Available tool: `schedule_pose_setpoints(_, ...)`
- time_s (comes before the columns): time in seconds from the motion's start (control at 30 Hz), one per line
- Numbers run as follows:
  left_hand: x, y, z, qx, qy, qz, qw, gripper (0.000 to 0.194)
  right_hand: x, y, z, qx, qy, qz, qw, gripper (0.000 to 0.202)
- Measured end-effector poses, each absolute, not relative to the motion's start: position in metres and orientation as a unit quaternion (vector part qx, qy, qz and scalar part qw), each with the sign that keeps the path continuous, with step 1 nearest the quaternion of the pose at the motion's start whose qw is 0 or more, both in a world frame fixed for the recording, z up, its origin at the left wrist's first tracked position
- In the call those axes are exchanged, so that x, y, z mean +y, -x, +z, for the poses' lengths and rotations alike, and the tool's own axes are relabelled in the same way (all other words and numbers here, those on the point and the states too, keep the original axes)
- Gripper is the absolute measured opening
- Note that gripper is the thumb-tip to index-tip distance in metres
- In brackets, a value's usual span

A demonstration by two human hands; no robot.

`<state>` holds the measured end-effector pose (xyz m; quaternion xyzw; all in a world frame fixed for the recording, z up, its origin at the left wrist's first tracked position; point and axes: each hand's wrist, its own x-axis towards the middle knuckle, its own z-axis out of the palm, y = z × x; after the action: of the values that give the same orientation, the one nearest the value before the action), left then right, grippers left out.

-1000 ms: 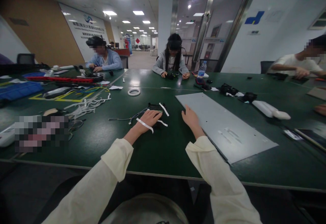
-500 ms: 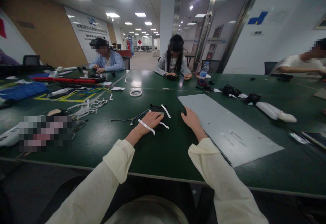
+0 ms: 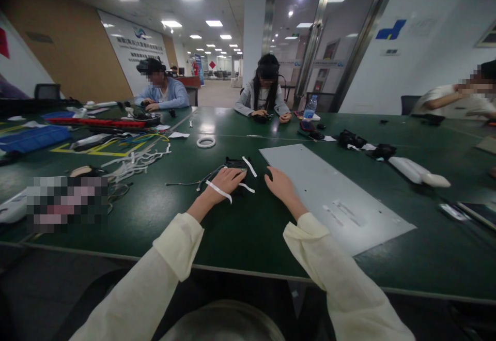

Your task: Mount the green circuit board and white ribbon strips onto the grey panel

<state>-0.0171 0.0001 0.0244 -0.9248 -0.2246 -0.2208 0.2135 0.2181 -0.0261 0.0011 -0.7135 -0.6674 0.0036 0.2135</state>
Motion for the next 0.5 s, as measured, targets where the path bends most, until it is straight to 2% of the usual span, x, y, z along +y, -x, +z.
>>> schedule_pose_setpoints(0.27, 0.014, 0.034, 0.038, -0.259, 0.904, -0.272, 0.205, 0.035, -0.046, -0.178, 0.012, -0.743, 0.628, 0.048, 0.228, 0.036)
schedule_pose_setpoints(0.5, 0.013, 0.042, 0.056, -0.254, 0.894, -0.284, 0.238, 0.036, -0.084, -0.131, 0.020, -0.855, 0.422, 0.134, 0.270, 0.032)
